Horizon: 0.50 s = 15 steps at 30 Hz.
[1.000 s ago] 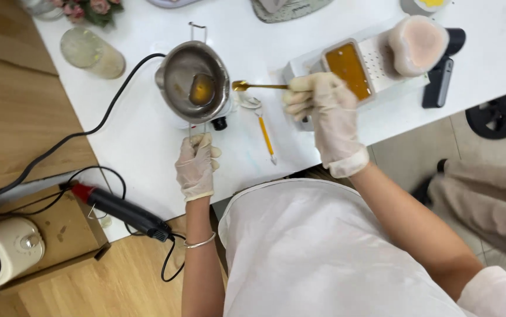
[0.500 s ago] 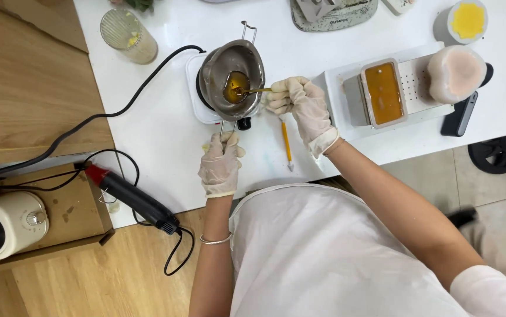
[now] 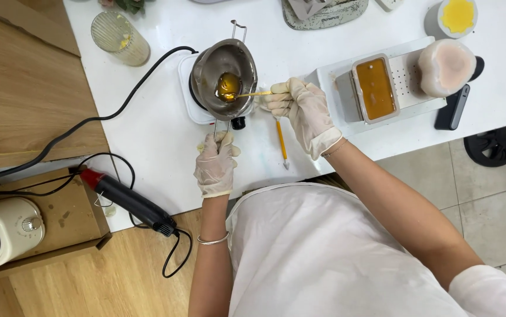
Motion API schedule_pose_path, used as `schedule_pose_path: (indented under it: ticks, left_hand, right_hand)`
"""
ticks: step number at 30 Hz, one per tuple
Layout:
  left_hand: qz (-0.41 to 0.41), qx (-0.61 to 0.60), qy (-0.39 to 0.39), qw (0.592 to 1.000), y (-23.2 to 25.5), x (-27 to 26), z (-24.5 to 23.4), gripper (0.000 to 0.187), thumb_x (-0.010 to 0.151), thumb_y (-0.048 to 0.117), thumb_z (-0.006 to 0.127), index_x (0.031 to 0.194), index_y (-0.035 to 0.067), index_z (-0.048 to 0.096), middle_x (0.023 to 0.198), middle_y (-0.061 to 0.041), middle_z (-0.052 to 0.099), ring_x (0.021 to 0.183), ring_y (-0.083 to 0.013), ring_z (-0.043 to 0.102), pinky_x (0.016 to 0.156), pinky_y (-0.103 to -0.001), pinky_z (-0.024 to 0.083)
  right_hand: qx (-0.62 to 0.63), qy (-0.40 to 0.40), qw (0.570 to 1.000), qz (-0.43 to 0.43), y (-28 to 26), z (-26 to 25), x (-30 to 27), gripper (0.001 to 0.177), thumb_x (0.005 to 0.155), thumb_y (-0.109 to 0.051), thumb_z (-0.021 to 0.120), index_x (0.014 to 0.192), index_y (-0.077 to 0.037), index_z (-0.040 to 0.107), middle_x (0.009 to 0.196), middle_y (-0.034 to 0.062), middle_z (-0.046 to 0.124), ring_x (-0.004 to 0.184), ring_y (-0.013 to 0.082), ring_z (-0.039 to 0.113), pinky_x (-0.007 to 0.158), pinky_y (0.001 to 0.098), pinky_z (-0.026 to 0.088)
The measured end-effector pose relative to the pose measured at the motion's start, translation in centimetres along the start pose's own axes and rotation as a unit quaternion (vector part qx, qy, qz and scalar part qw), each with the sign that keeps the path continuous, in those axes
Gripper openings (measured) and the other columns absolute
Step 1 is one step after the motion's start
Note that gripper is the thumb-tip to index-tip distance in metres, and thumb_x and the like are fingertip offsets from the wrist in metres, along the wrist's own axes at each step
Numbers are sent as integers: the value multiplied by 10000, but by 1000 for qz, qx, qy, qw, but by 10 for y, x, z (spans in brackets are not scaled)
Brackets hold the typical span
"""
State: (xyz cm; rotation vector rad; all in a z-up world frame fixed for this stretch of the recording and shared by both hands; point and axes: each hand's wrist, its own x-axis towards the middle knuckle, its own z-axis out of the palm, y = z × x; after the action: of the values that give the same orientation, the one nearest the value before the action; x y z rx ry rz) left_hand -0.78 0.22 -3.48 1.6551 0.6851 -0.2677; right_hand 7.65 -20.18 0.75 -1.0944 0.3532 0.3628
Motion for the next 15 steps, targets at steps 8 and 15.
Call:
schedule_pose_path:
  ticks: [8, 15]
  left_hand:
    - [36, 21, -7, 999, 10, -8, -6, 192, 987, 251, 631, 1063, 79, 668, 790, -32, 697, 603, -68, 597, 519, -236, 484]
    - [17, 18, 3, 1000, 19, -7, -5, 205, 979, 269, 660, 1044, 75, 658, 758, -19, 687, 579, -58, 577, 500, -232, 460]
  right_hand:
    - [4, 82, 996, -16, -52, 4, -36, 350, 1087, -207, 413, 1060, 72, 622, 933, 176, 722, 776, 206, 692, 748, 316, 600]
    - [31, 135, 987, -86, -91, -34, -80, 340, 1128, -191, 403, 1047, 62, 616, 936, 162, 700, 784, 198, 665, 748, 312, 591]
